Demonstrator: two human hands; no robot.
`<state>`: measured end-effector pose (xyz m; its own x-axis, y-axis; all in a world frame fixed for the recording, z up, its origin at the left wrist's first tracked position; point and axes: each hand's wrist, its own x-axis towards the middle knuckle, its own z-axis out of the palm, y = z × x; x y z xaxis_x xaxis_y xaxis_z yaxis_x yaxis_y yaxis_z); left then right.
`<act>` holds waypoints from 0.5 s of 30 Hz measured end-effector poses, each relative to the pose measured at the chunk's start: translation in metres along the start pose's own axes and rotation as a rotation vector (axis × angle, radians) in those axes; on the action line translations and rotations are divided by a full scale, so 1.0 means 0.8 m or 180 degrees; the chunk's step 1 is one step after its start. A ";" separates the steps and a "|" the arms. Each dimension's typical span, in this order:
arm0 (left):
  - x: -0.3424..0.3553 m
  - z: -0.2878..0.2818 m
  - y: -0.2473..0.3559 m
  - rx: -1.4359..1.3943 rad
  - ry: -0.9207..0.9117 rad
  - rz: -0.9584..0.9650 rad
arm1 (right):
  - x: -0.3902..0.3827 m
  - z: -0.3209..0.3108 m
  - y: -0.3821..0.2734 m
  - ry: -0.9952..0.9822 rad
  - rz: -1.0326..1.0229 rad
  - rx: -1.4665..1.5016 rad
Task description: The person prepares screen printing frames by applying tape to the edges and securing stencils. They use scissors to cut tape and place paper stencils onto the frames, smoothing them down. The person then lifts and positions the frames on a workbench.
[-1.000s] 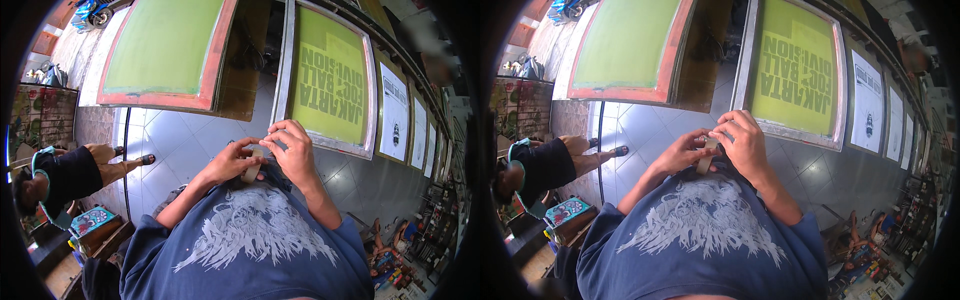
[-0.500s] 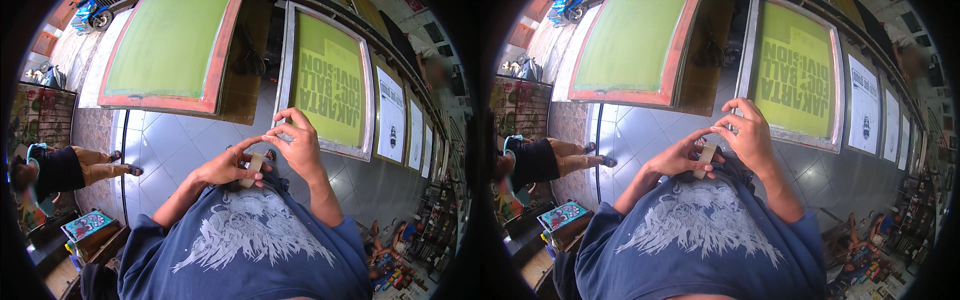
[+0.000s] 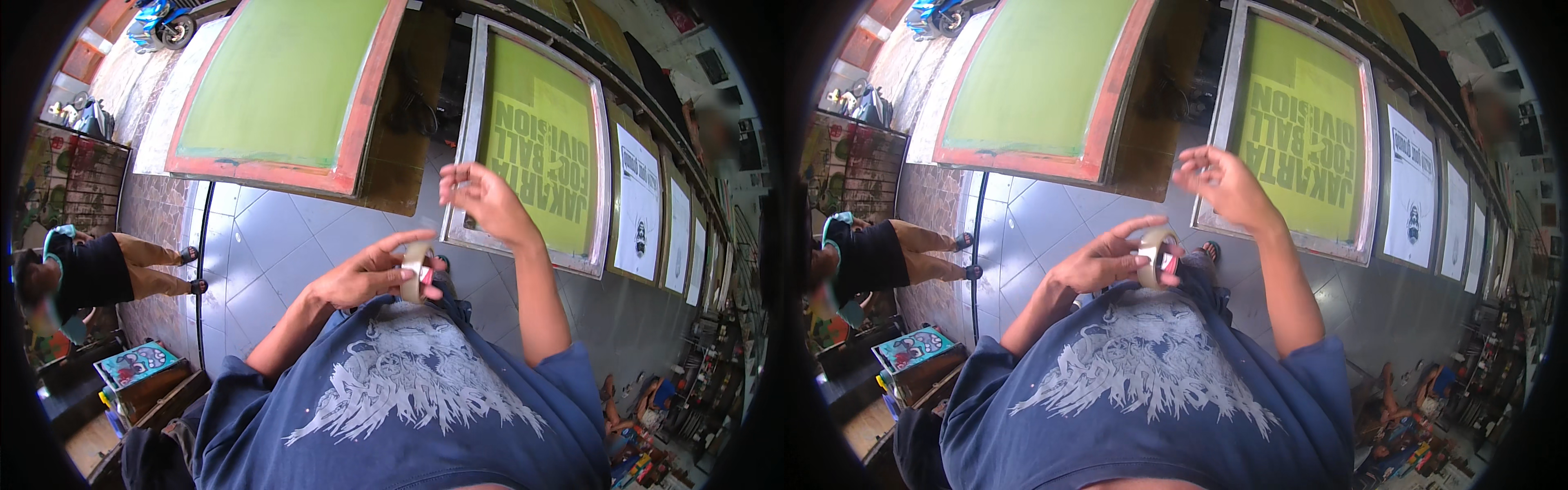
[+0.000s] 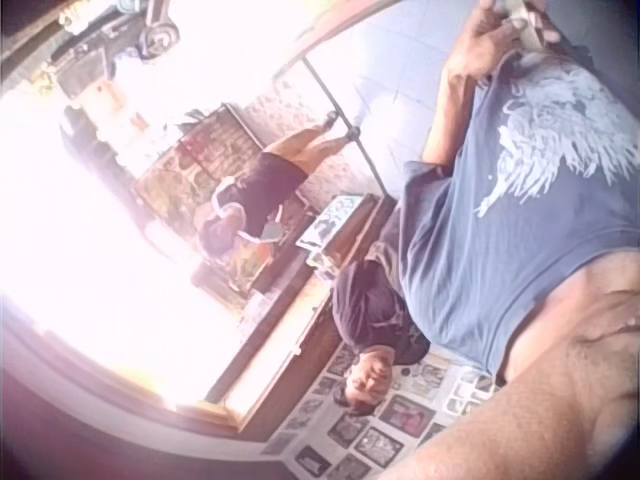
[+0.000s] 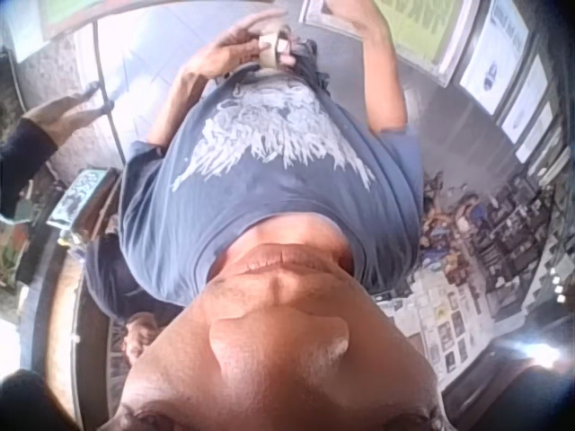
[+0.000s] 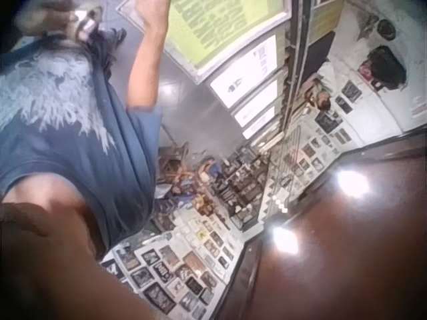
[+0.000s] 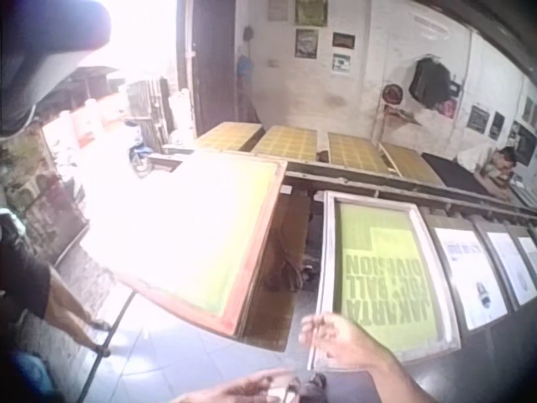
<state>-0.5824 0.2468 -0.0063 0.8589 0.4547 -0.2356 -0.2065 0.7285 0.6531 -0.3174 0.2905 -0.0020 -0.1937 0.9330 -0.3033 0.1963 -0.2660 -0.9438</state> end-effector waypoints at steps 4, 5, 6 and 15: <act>-0.003 -0.001 -0.010 -0.0327 0.0575 0.0525 | 0.119 0.001 0.033 0.1163 -0.0342 -0.1643; -0.004 -0.001 -0.011 -0.0376 0.0654 0.0658 | 0.150 0.007 0.038 0.1340 -0.0420 -0.1970; -0.005 0.001 -0.012 -0.0546 0.0666 0.0755 | 0.177 0.015 0.041 0.1464 -0.0537 -0.2284; 0.009 0.004 -0.016 -0.0520 0.0929 0.1328 | 0.272 0.051 0.033 0.1284 0.0208 -0.3647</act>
<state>-0.5722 0.2391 -0.0137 0.5269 0.8295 -0.1853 -0.5930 0.5150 0.6190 -0.3934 0.4766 -0.0984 0.1211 0.9885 -0.0906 0.9694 -0.1374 -0.2034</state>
